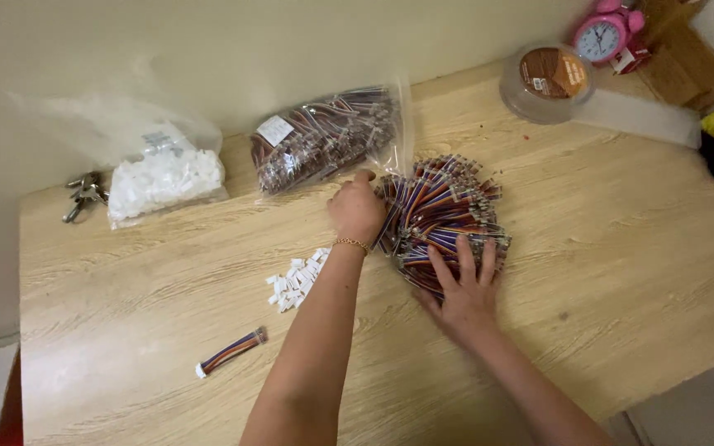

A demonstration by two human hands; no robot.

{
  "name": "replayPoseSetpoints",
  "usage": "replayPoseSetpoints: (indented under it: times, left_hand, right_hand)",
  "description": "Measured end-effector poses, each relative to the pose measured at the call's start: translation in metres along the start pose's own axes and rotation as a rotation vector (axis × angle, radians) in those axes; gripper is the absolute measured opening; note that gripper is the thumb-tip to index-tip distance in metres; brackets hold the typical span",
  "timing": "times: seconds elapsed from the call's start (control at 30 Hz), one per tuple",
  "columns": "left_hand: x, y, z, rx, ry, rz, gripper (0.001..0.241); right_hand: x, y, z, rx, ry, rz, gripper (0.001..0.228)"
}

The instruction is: Attaching white plastic connectors to the ends of multi-colored ribbon cables

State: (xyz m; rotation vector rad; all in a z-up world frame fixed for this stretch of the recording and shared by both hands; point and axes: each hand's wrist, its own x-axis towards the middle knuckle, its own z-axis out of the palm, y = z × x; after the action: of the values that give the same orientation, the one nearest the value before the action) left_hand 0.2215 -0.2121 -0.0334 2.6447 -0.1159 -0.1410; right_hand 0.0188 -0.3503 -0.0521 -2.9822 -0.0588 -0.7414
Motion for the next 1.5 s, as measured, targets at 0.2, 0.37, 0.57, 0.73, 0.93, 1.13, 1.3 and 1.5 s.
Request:
replayPoseSetpoints:
  times: [0.2, 0.37, 0.57, 0.73, 0.93, 1.13, 1.3, 1.5]
  left_hand:
    - [0.035, -0.017, 0.020, -0.022, 0.040, 0.038, 0.018]
    - [0.036, -0.018, -0.019, -0.232, 0.139, 0.139, 0.015]
    - [-0.035, -0.018, -0.136, -0.664, 0.227, 0.307, 0.023]
    - [-0.124, -0.037, -0.177, -0.891, 0.204, 0.208, 0.028]
    - [-0.207, -0.064, -0.114, -1.047, -0.080, 0.032, 0.050]
    - [-0.235, -0.050, -0.093, -1.099, -0.246, -0.062, 0.049]
    - [-0.240, -0.066, -0.084, -1.037, -0.389, -0.110, 0.023]
    - [-0.248, -0.075, -0.085, -1.150, -0.462, -0.120, 0.021]
  right_hand:
    - [0.015, -0.001, 0.020, 0.006, 0.031, -0.024, 0.068]
    - [0.029, -0.005, 0.023, 0.049, -0.015, -0.047, 0.069]
    - [0.038, -0.008, 0.024, 0.125, -0.022, -0.055, 0.065]
    - [0.036, -0.025, -0.025, 0.210, -0.085, -0.037, 0.067]
    - [0.027, -0.074, -0.097, 1.130, -0.310, 0.279, 0.052]
    - [0.034, -0.089, -0.101, 1.263, -0.421, 0.369, 0.012]
    - [0.031, -0.078, -0.105, 1.268, -0.443, 0.455, 0.023]
    - [0.030, -0.079, -0.112, 1.261, -0.422, 0.476, 0.022]
